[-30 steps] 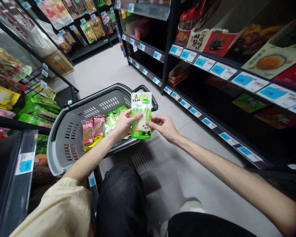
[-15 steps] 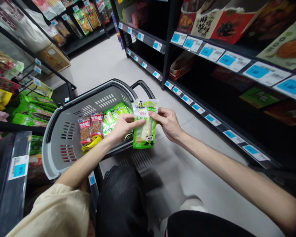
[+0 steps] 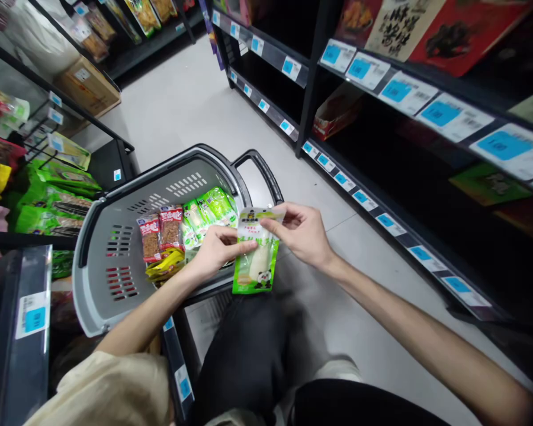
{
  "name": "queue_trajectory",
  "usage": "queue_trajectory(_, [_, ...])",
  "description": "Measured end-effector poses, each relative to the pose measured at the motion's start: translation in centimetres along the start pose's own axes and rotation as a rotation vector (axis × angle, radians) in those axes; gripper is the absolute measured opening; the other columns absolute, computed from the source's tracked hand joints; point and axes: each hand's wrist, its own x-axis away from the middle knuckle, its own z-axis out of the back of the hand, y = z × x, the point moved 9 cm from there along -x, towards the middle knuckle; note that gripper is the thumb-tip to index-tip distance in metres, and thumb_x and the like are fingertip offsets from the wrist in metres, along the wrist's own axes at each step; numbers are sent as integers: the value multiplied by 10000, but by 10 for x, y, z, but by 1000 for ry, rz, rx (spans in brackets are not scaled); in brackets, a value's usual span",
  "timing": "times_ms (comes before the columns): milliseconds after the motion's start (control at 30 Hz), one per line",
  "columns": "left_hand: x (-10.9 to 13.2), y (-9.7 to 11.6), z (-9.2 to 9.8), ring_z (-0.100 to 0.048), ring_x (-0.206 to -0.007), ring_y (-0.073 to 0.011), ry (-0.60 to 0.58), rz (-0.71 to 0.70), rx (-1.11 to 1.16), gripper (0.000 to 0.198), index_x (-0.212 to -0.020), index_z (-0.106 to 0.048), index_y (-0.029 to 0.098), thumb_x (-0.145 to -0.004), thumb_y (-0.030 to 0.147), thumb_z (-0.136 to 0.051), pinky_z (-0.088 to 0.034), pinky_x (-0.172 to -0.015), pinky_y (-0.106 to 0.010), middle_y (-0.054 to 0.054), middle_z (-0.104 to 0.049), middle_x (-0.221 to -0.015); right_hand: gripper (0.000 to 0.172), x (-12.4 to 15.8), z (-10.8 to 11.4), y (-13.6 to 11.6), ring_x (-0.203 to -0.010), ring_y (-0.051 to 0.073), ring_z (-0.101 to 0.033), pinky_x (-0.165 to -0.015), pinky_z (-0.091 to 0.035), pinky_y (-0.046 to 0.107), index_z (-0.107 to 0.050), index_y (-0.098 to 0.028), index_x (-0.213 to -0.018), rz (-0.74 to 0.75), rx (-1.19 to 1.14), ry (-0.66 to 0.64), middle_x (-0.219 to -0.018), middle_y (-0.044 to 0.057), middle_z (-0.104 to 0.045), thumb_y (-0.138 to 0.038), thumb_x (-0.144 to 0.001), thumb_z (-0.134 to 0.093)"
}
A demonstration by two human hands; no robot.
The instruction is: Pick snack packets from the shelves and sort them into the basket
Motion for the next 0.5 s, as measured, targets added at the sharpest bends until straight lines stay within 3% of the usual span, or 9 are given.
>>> queue_trajectory(100, [-3, 4, 1, -534, -524, -127, -3, 26, 21, 365, -638, -774, 148, -620, 470, -945, -412, -517, -241, -21, -677, -597, 288, 0, 4, -6, -617, 163, -594, -583, -496, 308, -747, -205, -782, -33, 151, 64, -713, 27, -712, -465, -747, -866])
queue_trajectory(233, [-4, 10, -3, -409, -474, -90, -66, 3, -86, 435, -567, -719, 130, -687, 514, -884, -290, -481, -219, 8, -551, -490, 215, 8, 8, -18, -590, 139, -546, -557, -424, 265, -758, -187, -775, -95, 392, 96, -661, 3, -688, -382, -739, -843])
queue_trajectory(333, [-5, 10, -12, -395, -451, -86, -146, -74, -159, 460, -595, -728, 113, -774, 529, -810, -261, -464, -215, 3, -540, -476, 243, 22, 11, -17, -620, 135, -574, -586, -444, 247, -758, -149, -808, -235, 319, 97, -717, 20, -714, -375, -735, -810])
queue_trajectory(400, [-3, 17, -21, -417, -436, -92, -162, -236, -262, 440, -603, -724, 118, -848, 481, -763, -263, -454, -217, -2, -551, -474, 287, 35, 14, -17, -618, 132, -558, -582, -430, 245, -748, -137, -803, -292, 288, 127, -707, 19, -696, -405, -722, -808])
queue_trajectory(500, [16, 40, -44, -524, -477, -109, -179, -683, -441, 385, -632, -705, 143, -972, 310, -636, -326, -497, -229, -22, -609, -530, 236, 58, 25, -15, -622, 131, -531, -585, -394, 245, -698, -137, -673, -316, 342, 227, -647, 9, -641, -350, -698, -799])
